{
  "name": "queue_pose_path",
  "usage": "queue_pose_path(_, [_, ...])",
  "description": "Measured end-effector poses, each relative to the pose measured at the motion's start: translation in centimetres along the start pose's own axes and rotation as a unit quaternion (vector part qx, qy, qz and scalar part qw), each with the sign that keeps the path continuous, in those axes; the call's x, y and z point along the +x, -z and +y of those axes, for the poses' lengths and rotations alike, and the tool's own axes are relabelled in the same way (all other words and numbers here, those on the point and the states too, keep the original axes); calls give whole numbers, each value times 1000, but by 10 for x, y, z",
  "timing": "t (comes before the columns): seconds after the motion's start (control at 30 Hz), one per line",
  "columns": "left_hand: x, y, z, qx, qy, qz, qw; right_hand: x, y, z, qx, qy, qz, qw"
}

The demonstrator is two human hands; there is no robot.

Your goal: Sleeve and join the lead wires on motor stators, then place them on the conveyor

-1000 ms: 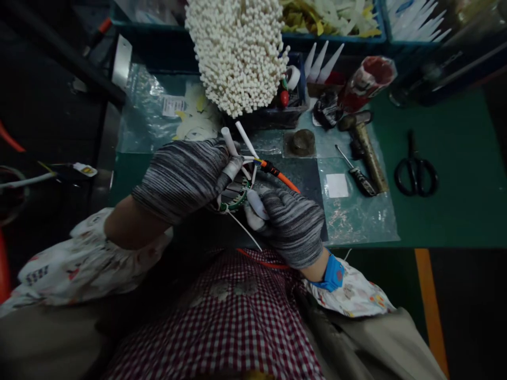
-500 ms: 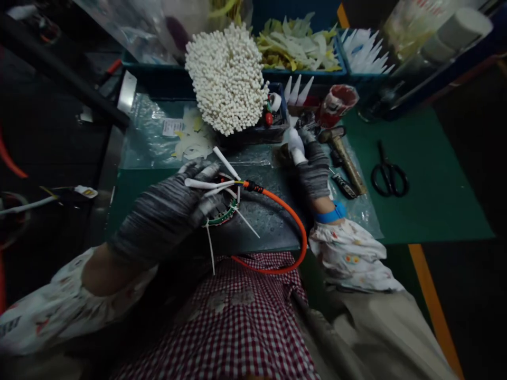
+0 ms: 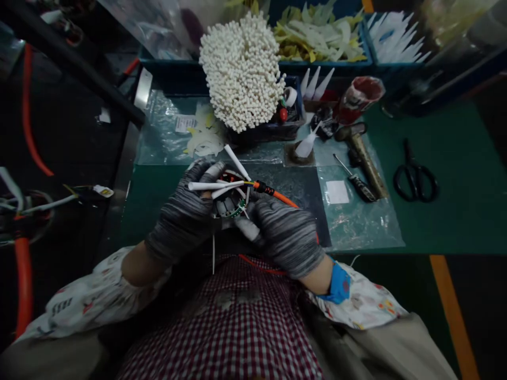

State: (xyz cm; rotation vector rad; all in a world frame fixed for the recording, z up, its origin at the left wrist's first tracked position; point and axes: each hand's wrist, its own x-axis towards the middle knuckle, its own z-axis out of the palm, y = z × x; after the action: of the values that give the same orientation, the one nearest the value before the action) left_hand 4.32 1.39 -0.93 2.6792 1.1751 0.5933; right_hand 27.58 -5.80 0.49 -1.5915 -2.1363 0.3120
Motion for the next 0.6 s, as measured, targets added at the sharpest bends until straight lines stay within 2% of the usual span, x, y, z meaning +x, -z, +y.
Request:
queue_pose_path(0.07, [-2, 0, -5, -3, 22, -2, 1000, 2, -10, -6, 36, 11, -33, 999])
queue_pose_path(0.27, [-30, -16, -16, -66, 50, 70, 994, -7, -33, 4, 123, 61, 16, 990])
queue_pose_path(0.33, [-37, -24, -18, -81, 34, 98, 991, -12, -44, 5, 149, 84, 31, 985])
queue_pose_path(0.4, [-39, -31, -18, -78, 16, 121, 989, -18, -61, 5, 144, 92, 91, 981])
queue_pose_path(0.5, [-37, -40, -19, -61, 9, 136, 989, -25, -90, 5, 100, 84, 213, 968])
queue_pose_path(0.57, [-31, -43, -20, -55, 12, 123, 991, -28, -102, 6, 89, 74, 245, 963])
queue_pose_path(0.6, [-27, -42, -21, -53, 11, 106, 993, -29, -105, 9, 93, 65, 235, 965])
